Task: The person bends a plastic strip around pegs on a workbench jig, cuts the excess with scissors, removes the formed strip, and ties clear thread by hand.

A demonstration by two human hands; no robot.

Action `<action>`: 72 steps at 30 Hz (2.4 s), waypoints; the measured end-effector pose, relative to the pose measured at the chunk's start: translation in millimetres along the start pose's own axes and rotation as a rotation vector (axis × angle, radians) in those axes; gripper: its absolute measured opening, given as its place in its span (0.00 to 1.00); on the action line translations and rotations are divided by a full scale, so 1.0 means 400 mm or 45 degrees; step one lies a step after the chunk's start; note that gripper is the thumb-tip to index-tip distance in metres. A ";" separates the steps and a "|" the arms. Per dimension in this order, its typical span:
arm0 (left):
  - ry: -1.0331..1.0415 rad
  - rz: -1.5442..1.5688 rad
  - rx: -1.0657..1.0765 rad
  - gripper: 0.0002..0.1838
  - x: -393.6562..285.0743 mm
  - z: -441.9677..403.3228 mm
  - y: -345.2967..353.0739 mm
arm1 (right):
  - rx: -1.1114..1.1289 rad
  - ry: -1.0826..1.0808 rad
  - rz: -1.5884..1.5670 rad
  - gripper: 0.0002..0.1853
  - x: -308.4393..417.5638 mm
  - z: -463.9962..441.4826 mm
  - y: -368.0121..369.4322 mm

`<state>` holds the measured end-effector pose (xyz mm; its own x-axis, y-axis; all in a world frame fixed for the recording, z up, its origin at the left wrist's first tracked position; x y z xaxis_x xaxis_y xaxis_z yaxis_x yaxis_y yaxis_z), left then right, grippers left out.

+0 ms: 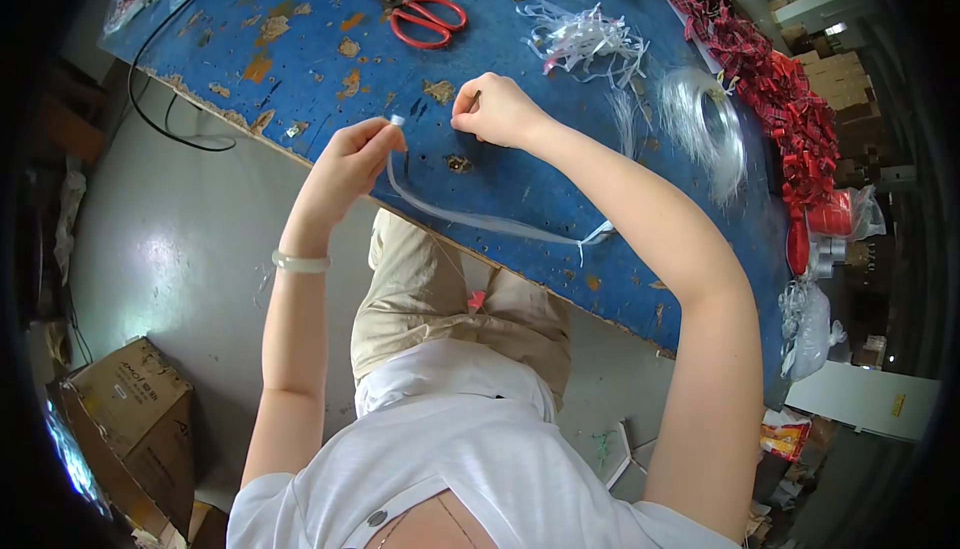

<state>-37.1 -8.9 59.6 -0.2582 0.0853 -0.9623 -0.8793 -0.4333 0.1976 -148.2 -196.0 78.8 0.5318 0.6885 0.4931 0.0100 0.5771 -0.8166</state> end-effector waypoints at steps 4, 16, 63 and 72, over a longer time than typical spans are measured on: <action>0.134 0.180 -0.107 0.14 -0.007 0.064 0.017 | -0.185 -0.150 0.062 0.09 -0.002 0.011 -0.015; 0.242 0.438 0.094 0.12 -0.080 0.186 0.142 | -0.375 -0.378 0.004 0.09 0.029 0.069 -0.123; 0.201 0.454 0.023 0.13 -0.010 0.152 0.162 | -0.603 -0.305 0.216 0.08 0.049 0.108 -0.110; 0.091 0.870 0.111 0.13 -0.052 0.194 0.148 | -0.608 -0.254 -0.045 0.16 0.064 0.418 -0.226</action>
<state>-114.9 33.1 105.9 -0.7413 -0.2414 -0.6262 -0.5587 -0.2949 0.7751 -277.3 -157.3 215.5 0.3527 0.7696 0.5323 0.4351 0.3687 -0.8214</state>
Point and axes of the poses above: each hand's wrist, its own z-axis away from the middle knuckle, its own y-axis out of the palm, x = y × z, the point moved 1 cm from there along -z, towards the middle knuckle, and after that the axes turned 12 degrees about z, right-handed, at the moved point
